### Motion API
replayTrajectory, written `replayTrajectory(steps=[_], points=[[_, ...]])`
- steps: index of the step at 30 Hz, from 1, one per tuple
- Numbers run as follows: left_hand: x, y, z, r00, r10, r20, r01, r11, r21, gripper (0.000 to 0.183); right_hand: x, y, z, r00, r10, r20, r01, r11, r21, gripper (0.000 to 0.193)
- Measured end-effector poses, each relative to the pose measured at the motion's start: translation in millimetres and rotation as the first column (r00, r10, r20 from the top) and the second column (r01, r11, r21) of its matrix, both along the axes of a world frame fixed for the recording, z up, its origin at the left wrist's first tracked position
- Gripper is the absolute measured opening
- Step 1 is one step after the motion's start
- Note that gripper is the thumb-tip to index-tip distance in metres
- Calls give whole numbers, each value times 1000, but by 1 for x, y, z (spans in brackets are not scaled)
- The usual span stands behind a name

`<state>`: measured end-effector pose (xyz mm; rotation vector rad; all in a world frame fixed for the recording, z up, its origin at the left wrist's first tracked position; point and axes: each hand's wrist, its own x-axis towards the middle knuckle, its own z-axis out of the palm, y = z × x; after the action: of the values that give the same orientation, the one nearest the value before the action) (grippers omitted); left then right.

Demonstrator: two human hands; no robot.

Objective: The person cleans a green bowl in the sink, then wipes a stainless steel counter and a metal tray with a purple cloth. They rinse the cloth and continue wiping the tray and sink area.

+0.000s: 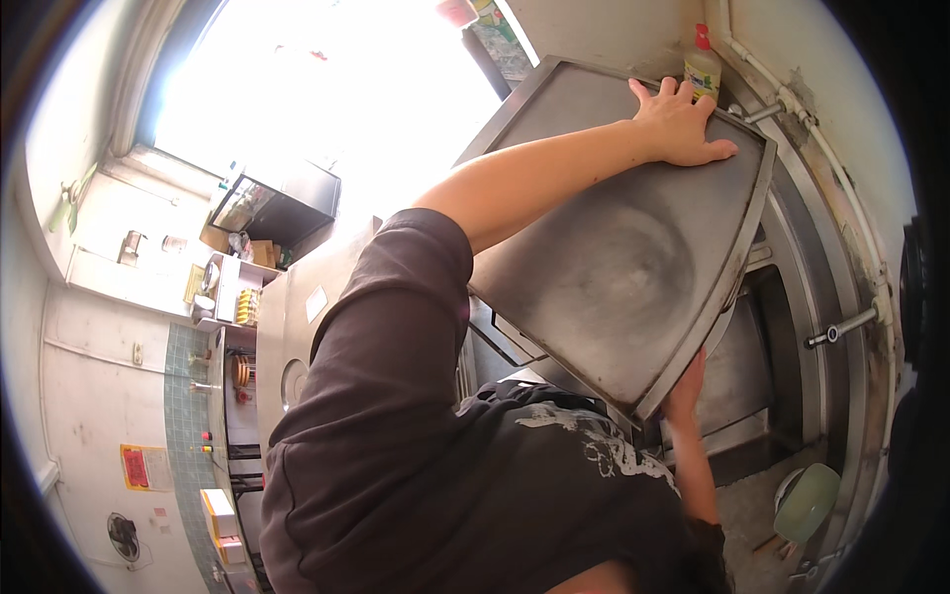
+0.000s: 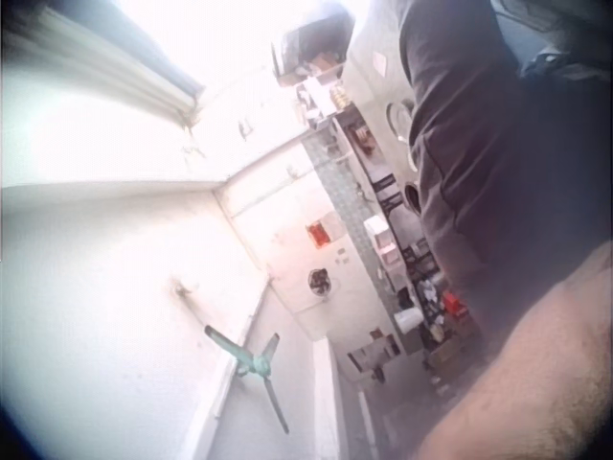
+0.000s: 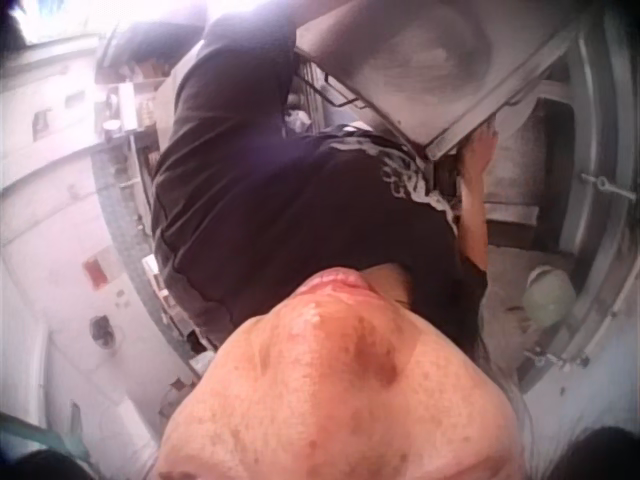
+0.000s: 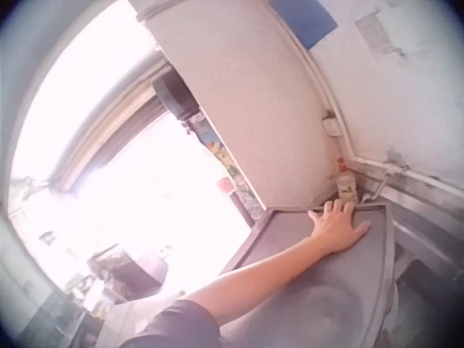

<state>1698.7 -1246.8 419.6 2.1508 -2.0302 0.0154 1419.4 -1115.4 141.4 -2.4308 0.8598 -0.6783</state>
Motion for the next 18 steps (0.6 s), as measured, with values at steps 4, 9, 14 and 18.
replayTrajectory(steps=[4, 9, 14, 18], points=[[-25, -13, -5, 996, -79, 38, 80, 996, -38, 78, 10, -73, -6, 980, -192, -42, 196, 974, 115, 50], [-40, -19, -9, 992, -127, 27, 128, 990, -65, 77, 29, -194, -20, 938, -343, -44, 335, 934, -127, 45], [-40, -24, -11, 988, -142, 60, 148, 982, -118, 76, 37, -243, -35, 842, -535, 74, 512, 835, 202, 29], [-34, -32, -16, 982, -177, 60, 183, 976, -115, 74, 25, -216, -43, 779, -614, -128, 626, 751, 211, 39]])
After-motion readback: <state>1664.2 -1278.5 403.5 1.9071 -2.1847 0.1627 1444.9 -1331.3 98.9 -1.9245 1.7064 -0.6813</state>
